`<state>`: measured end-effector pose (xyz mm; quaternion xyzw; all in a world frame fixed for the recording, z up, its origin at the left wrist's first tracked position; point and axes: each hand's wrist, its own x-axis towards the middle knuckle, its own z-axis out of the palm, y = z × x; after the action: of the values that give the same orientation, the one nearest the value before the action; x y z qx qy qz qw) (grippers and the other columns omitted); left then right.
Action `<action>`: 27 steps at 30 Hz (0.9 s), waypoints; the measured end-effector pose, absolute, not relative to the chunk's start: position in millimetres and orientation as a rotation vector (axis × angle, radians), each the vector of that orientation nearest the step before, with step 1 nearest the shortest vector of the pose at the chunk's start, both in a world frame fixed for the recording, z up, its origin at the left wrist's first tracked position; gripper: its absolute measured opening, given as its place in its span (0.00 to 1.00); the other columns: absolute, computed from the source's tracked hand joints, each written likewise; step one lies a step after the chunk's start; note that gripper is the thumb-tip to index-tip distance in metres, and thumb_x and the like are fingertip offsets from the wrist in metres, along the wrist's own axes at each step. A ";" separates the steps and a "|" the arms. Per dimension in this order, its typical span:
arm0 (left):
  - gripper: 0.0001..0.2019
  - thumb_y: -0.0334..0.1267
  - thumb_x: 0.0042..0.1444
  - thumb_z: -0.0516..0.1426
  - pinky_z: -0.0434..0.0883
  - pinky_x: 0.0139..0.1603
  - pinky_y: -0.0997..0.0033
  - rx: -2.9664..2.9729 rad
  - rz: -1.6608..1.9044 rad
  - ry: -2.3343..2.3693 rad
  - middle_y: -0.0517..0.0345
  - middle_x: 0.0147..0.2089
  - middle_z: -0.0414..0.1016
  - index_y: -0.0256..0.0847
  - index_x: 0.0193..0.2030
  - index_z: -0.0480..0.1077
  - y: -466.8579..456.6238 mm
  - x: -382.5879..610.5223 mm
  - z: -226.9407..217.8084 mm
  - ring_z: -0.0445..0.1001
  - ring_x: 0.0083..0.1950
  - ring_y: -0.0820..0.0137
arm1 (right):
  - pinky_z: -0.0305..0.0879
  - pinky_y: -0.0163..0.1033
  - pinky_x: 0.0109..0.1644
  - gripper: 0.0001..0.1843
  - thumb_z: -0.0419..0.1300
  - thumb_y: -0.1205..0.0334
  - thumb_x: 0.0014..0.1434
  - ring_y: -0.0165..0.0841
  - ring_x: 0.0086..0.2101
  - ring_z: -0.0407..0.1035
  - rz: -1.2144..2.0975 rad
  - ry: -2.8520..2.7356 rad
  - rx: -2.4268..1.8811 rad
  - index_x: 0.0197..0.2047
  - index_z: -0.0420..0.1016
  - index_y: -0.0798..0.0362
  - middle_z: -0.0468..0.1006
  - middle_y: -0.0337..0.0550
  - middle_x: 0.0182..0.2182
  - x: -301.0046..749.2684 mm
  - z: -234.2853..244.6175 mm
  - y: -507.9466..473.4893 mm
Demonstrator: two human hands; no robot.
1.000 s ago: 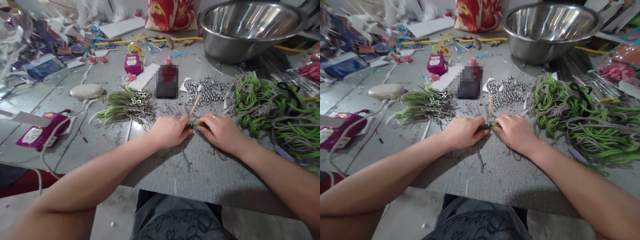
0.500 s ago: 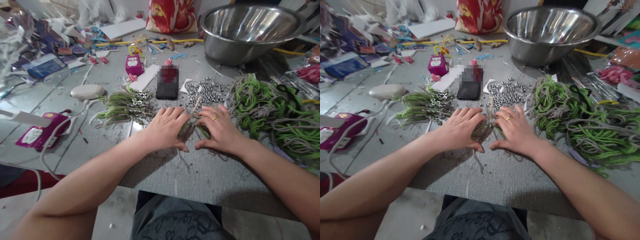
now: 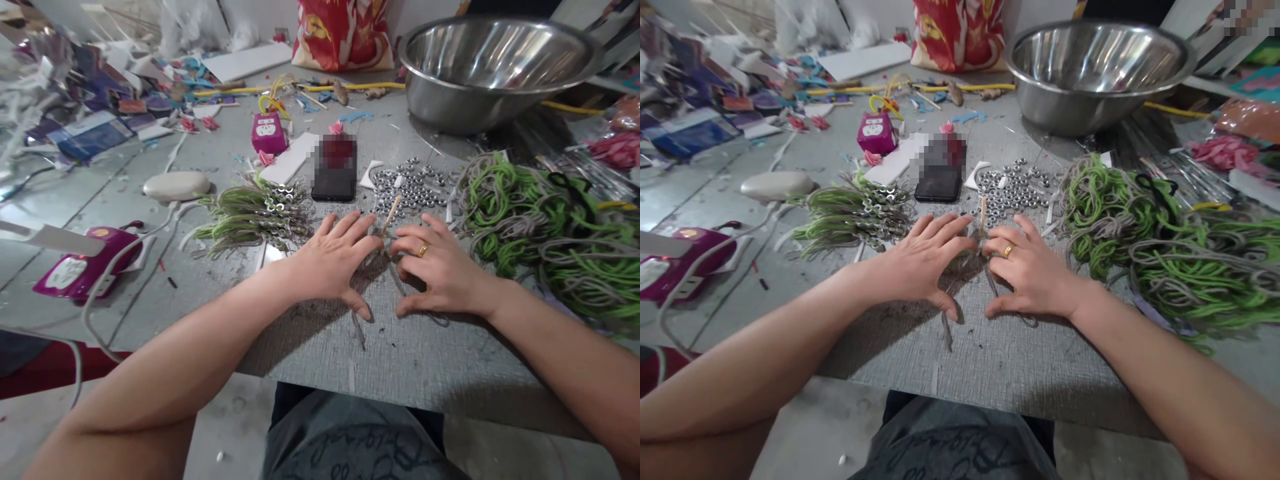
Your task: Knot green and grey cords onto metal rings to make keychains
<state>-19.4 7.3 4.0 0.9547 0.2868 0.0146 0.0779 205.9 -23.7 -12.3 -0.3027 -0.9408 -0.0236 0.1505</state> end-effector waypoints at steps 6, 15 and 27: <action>0.51 0.69 0.32 0.58 0.37 0.62 0.35 2.788 -0.038 0.783 0.40 0.70 0.38 0.41 0.60 0.54 5.2 -19.4 5.7 0.35 0.69 0.43 | 0.47 0.56 0.58 0.27 0.43 0.41 0.60 0.41 0.48 0.64 -0.005 -2.533 -0.983 0.28 0.71 0.51 0.76 0.47 0.37 207.6 -11.7 -19.0; 0.37 0.66 0.51 0.44 0.47 0.62 0.41 2.785 0.187 0.986 0.39 0.67 0.48 0.36 0.56 0.59 13.8 -18.5 0.1 0.44 0.68 0.50 | 0.47 0.64 0.57 0.27 0.41 0.49 0.63 0.48 0.59 0.53 -0.052 -2.342 -1.643 0.60 0.60 0.54 0.63 0.52 0.59 223.1 -33.3 11.7; 0.36 0.62 0.55 0.43 0.50 0.62 0.44 2.812 0.152 0.957 0.41 0.64 0.56 0.35 0.60 0.58 16.6 -16.3 -4.5 0.48 0.67 0.52 | 0.52 0.54 0.60 0.30 0.38 0.50 0.64 0.42 0.59 0.55 0.116 -2.358 -1.578 0.58 0.64 0.60 0.64 0.55 0.58 221.5 -24.7 5.6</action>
<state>-16.3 16.6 -4.5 0.9421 0.3206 0.0508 0.0837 221.5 5.6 -24.7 -0.5493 -0.8210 0.0405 0.1503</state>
